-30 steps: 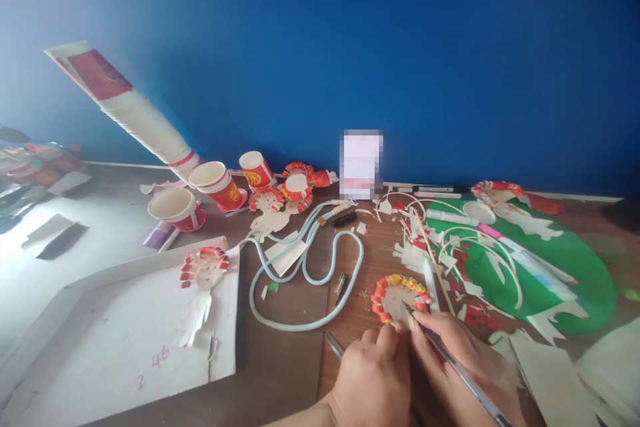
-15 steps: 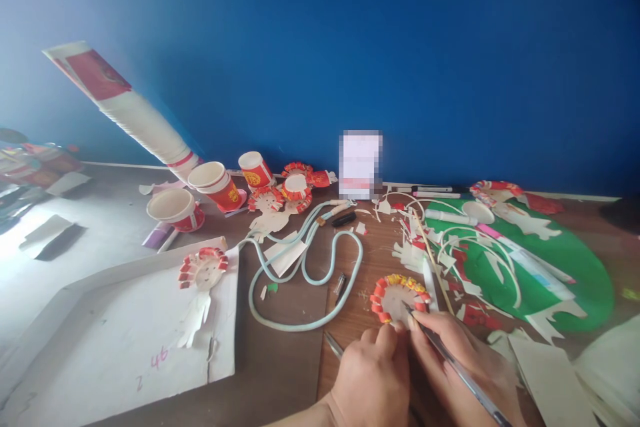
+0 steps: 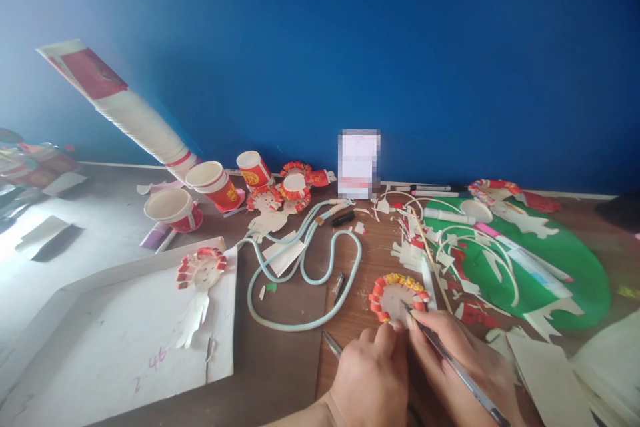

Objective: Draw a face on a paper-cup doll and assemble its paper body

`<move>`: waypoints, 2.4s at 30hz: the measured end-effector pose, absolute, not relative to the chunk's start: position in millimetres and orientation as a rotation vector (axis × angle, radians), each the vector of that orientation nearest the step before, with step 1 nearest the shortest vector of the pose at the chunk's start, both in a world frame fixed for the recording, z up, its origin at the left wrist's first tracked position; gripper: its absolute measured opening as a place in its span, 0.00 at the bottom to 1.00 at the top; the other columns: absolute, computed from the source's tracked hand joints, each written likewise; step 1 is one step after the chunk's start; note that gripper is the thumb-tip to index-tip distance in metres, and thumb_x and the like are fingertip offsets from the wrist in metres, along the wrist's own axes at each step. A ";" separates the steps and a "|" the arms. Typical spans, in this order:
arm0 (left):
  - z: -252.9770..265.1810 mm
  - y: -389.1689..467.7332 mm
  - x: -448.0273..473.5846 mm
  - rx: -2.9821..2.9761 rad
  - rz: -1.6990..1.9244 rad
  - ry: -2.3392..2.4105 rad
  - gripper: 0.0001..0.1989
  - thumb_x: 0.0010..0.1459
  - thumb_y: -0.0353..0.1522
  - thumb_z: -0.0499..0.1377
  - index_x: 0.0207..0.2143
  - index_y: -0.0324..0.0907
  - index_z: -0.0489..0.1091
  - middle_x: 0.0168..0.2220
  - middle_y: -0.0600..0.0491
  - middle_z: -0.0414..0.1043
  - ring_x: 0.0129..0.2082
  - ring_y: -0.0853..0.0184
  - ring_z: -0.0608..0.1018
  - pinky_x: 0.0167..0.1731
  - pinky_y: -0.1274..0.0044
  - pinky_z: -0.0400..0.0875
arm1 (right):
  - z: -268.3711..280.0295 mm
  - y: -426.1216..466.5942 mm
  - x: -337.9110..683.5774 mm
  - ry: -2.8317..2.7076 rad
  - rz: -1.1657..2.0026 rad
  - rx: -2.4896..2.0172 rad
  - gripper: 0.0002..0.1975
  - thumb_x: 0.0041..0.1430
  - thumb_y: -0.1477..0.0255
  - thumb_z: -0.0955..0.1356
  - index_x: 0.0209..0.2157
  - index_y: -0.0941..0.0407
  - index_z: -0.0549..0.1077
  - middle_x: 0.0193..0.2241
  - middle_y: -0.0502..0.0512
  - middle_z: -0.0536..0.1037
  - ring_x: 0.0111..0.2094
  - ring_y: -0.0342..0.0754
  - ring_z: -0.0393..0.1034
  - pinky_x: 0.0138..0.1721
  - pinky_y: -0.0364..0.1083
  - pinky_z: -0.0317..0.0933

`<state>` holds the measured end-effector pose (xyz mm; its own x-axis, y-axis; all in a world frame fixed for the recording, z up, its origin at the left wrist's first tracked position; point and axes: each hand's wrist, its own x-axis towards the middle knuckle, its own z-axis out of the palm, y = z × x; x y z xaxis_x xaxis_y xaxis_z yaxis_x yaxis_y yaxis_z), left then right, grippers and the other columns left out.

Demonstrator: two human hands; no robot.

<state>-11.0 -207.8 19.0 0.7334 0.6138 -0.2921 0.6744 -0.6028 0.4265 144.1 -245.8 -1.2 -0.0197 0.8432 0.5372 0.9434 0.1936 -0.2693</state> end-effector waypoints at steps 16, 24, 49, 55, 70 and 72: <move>15.3 -208.9 -11.3 2.429 -0.100 0.986 0.23 0.58 0.31 0.51 0.57 0.36 0.65 0.47 0.44 0.72 0.39 0.55 0.77 0.38 0.64 0.78 | 2.2 -244.0 143.2 -1.882 -0.221 -1.646 0.06 0.66 0.70 0.63 0.38 0.56 0.70 0.29 0.49 0.79 0.28 0.40 0.75 0.30 0.38 0.62; 15.4 -209.8 -12.5 2.444 -0.090 0.983 0.23 0.58 0.31 0.51 0.56 0.37 0.65 0.47 0.45 0.72 0.39 0.56 0.77 0.38 0.65 0.78 | -1.5 -246.2 144.6 -1.889 -0.207 -1.667 0.06 0.65 0.70 0.63 0.39 0.55 0.70 0.30 0.50 0.79 0.29 0.41 0.75 0.31 0.39 0.62; 25.7 -206.3 -10.7 2.394 -0.202 0.999 0.23 0.58 0.31 0.51 0.57 0.37 0.65 0.49 0.44 0.72 0.41 0.56 0.77 0.42 0.66 0.77 | -0.3 -244.5 145.5 -1.904 -0.216 -1.673 0.05 0.65 0.70 0.63 0.39 0.55 0.70 0.30 0.49 0.78 0.29 0.41 0.75 0.30 0.39 0.61; 21.3 -207.6 -11.6 2.410 -0.154 0.983 0.24 0.58 0.32 0.52 0.57 0.36 0.64 0.48 0.45 0.72 0.40 0.55 0.77 0.41 0.64 0.77 | 0.6 -245.0 145.6 -1.905 -0.238 -1.667 0.06 0.65 0.70 0.63 0.39 0.56 0.70 0.30 0.49 0.78 0.28 0.41 0.74 0.31 0.39 0.61; 26.0 -207.1 -11.4 2.406 -0.208 0.988 0.22 0.58 0.31 0.52 0.55 0.38 0.66 0.49 0.45 0.71 0.41 0.56 0.77 0.41 0.66 0.77 | 5.4 -244.3 145.1 -1.897 -0.230 -1.659 0.05 0.65 0.69 0.63 0.39 0.55 0.70 0.29 0.48 0.78 0.28 0.40 0.75 0.30 0.39 0.62; 26.2 -206.7 -11.7 2.398 -0.210 0.989 0.22 0.58 0.31 0.51 0.56 0.37 0.65 0.49 0.45 0.71 0.41 0.56 0.77 0.42 0.66 0.77 | 4.4 -244.2 145.5 -1.903 -0.249 -1.659 0.05 0.65 0.70 0.64 0.38 0.55 0.70 0.28 0.48 0.78 0.27 0.40 0.74 0.30 0.38 0.61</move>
<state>-11.7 -206.7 26.2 0.7197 0.6093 -0.3329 0.6920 -0.5898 0.4163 145.5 -244.2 4.4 -0.0432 0.8385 0.5431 0.9500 0.2027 -0.2374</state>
